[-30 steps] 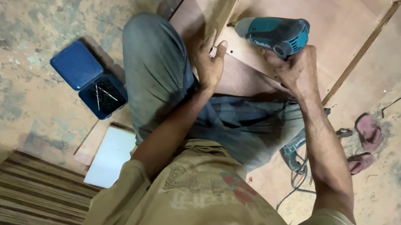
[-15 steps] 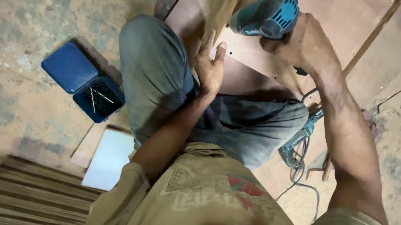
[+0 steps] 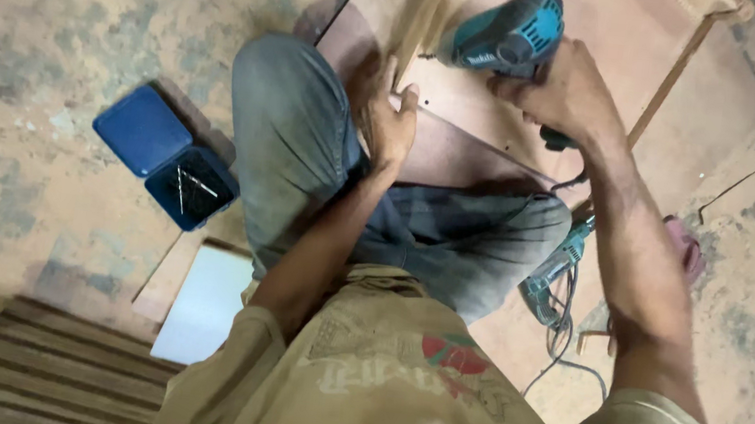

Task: The person sits on the floor and uses a power drill to drive screws into a wooden panel, securing a wooden frame. They repeatedly pick up screws from a blue container and fasten them into pre-drilled holes along the edges of the panel.

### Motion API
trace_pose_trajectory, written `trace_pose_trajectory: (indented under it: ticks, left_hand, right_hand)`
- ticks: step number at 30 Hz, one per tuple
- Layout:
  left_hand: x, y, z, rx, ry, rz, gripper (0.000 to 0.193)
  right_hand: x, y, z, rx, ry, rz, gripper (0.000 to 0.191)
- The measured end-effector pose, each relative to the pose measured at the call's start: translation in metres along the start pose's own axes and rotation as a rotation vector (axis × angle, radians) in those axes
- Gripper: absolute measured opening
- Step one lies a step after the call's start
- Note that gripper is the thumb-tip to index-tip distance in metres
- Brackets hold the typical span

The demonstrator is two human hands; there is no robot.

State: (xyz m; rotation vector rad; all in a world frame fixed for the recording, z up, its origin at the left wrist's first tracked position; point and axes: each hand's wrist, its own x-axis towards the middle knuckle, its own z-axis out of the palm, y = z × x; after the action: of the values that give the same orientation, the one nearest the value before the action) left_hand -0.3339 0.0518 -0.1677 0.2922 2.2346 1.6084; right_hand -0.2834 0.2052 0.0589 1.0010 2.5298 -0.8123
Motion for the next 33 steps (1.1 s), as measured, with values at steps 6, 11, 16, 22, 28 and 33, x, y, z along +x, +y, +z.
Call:
trace_pose_trajectory:
  ticks: [6,11,16,22,28,33]
  left_hand:
    - [0.028,0.018,-0.005,0.232,-0.017,0.415,0.056]
    - [0.038,0.025,-0.002,0.39,0.048,0.622,0.032]
    - [0.039,0.027,-0.001,0.434,-0.03,0.653,0.013]
    - [0.1,0.05,0.02,-0.103,-0.178,0.379,0.018]
    - [0.166,0.085,0.026,-0.043,-0.377,0.744,0.022]
    - [0.16,0.092,0.023,-0.202,-0.481,0.603,0.02]
  right_hand:
    - [-0.033,0.024,0.01,0.379,0.061,-0.018,0.021]
    - [-0.051,0.052,0.018,0.369,0.146,0.0,0.018]
    - [-0.059,0.06,0.014,0.293,0.183,0.098,0.017]
    - [-0.051,0.057,0.0,0.401,0.282,-0.069,0.031]
    - [-0.021,0.047,-0.027,0.536,0.326,-0.089,0.027]
    - [-0.003,0.048,-0.035,0.681,0.296,-0.077,0.019]
